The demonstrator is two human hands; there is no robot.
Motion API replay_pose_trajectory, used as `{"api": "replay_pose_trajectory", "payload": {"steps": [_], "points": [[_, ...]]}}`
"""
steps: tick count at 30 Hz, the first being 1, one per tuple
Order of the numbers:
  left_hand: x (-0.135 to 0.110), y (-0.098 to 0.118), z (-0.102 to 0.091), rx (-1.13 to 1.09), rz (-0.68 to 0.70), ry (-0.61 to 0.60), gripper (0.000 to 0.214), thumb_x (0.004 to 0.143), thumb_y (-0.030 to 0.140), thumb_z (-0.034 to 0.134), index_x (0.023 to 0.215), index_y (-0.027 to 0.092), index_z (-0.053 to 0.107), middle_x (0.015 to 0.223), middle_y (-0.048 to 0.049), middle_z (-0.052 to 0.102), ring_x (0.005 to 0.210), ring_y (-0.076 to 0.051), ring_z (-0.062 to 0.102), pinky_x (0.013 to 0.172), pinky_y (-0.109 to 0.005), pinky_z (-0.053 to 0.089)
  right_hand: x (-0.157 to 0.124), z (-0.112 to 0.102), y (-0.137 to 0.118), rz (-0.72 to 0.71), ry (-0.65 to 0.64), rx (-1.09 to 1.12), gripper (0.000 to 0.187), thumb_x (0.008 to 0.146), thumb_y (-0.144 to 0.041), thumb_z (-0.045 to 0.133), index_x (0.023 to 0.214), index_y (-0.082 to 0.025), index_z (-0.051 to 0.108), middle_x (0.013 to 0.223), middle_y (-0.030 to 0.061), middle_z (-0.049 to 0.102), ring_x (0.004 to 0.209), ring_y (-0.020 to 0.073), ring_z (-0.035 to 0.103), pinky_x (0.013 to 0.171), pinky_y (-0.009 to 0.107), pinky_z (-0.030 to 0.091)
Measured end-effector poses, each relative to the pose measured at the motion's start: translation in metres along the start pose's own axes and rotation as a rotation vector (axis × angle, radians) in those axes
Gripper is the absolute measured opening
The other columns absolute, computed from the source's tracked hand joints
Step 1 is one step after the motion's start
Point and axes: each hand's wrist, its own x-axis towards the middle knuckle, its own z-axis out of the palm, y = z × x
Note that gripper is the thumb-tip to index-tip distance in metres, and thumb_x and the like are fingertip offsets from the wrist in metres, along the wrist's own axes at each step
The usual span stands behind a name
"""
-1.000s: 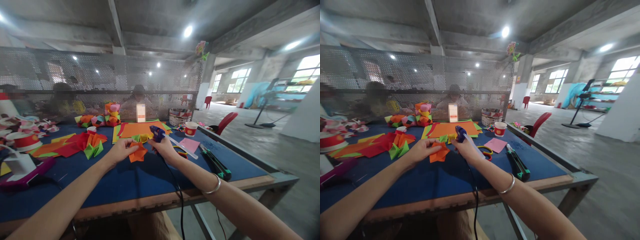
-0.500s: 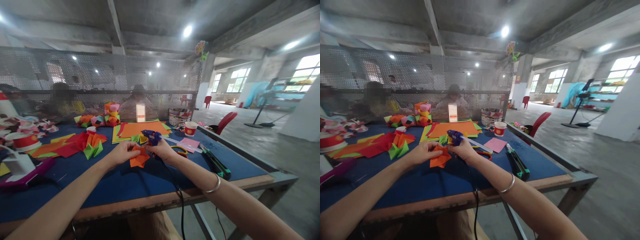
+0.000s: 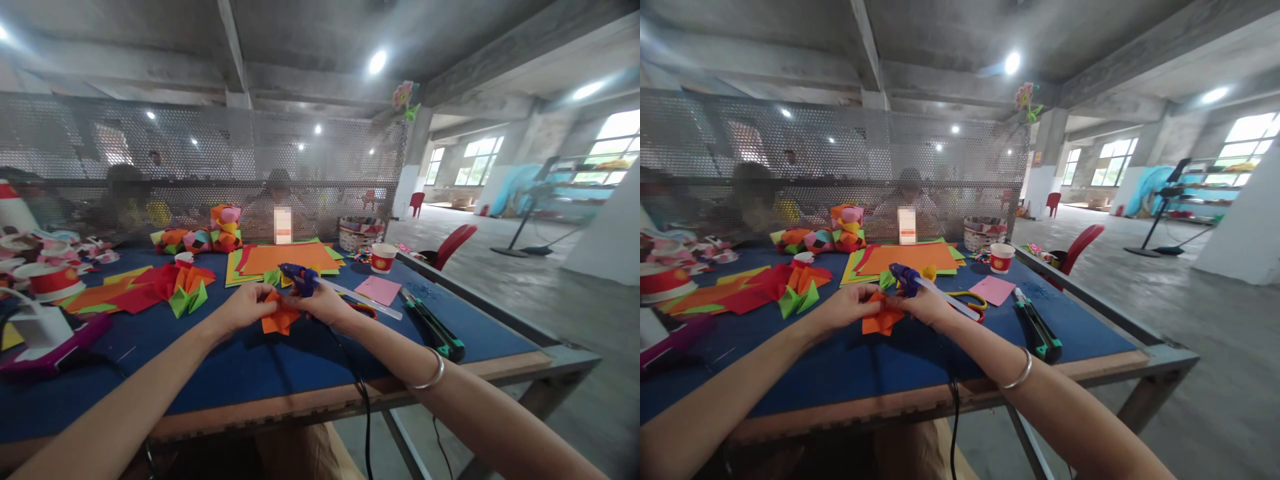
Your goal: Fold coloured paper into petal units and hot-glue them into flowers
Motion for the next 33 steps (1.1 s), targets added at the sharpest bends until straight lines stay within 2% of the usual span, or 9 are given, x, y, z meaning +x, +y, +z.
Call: {"api": "replay_pose_trajectory", "payload": {"steps": [5, 11, 17, 21, 25, 29, 33], "points": [[0.001, -0.002, 0.0, -0.024, -0.006, -0.033, 0.02, 0.059, 0.028, 0.066, 0.073, 0.016, 0.073, 0.068, 0.0001, 0.069, 0.067, -0.017, 0.061, 0.066, -0.026, 0.047, 0.001, -0.001, 0.003, -0.058, 0.037, -0.137, 0.03, 0.069, -0.034, 0.08, 0.089, -0.019, 0.064, 0.069, -0.0038, 0.057, 0.061, 0.0114, 0.052, 0.052, 0.023, 0.041], [0.0, -0.001, -0.002, -0.07, -0.02, -0.074, 0.022, 0.06, 0.023, 0.07, 0.079, 0.015, 0.075, 0.075, -0.0022, 0.074, 0.077, -0.02, 0.069, 0.074, -0.029, 0.052, -0.001, 0.002, -0.002, -0.053, 0.132, -0.17, 0.019, 0.066, -0.023, 0.074, 0.077, -0.019, 0.058, 0.069, -0.0029, 0.06, 0.064, 0.0129, 0.055, 0.06, 0.026, 0.044], [0.0, 0.0, -0.001, -0.073, -0.014, -0.058, 0.021, 0.058, 0.022, 0.071, 0.077, 0.015, 0.075, 0.073, -0.0022, 0.075, 0.071, -0.018, 0.067, 0.069, -0.027, 0.051, -0.002, 0.004, -0.001, -0.036, 0.174, -0.196, 0.019, 0.065, -0.022, 0.073, 0.076, -0.021, 0.058, 0.071, -0.0022, 0.064, 0.065, 0.0148, 0.056, 0.064, 0.029, 0.048], [0.001, 0.0, -0.001, -0.067, -0.038, -0.03, 0.018, 0.058, 0.026, 0.07, 0.074, 0.016, 0.074, 0.069, -0.0014, 0.074, 0.067, -0.018, 0.066, 0.066, -0.026, 0.05, -0.002, 0.004, -0.001, -0.048, 0.163, -0.228, 0.02, 0.068, -0.027, 0.076, 0.079, -0.019, 0.061, 0.07, -0.0014, 0.062, 0.065, 0.0147, 0.056, 0.062, 0.028, 0.046], [0.001, 0.001, -0.004, -0.052, -0.046, 0.033, 0.018, 0.058, 0.027, 0.071, 0.073, 0.017, 0.074, 0.072, -0.0018, 0.075, 0.071, -0.02, 0.068, 0.07, -0.028, 0.052, -0.004, 0.005, -0.007, 0.027, 0.157, -0.257, 0.027, 0.082, -0.044, 0.069, 0.094, -0.019, 0.066, 0.067, -0.0011, 0.06, 0.056, 0.0128, 0.052, 0.051, 0.025, 0.041], [0.001, 0.0, -0.008, -0.03, -0.066, 0.11, 0.021, 0.057, 0.032, 0.074, 0.071, 0.017, 0.073, 0.068, -0.0011, 0.073, 0.065, -0.019, 0.066, 0.066, -0.028, 0.05, -0.003, 0.005, -0.01, 0.102, 0.183, -0.166, 0.029, 0.09, -0.046, 0.06, 0.083, -0.018, 0.064, 0.071, 0.0014, 0.062, 0.051, 0.0097, 0.048, 0.046, 0.023, 0.039], [0.001, -0.002, -0.009, -0.03, -0.088, 0.146, 0.028, 0.056, 0.036, 0.076, 0.076, 0.016, 0.075, 0.07, -0.0024, 0.073, 0.066, -0.02, 0.066, 0.066, -0.029, 0.05, 0.0, 0.004, -0.007, 0.116, 0.213, -0.028, 0.028, 0.087, -0.045, 0.064, 0.079, -0.018, 0.063, 0.073, 0.0019, 0.064, 0.052, 0.0092, 0.047, 0.043, 0.022, 0.038]]}}
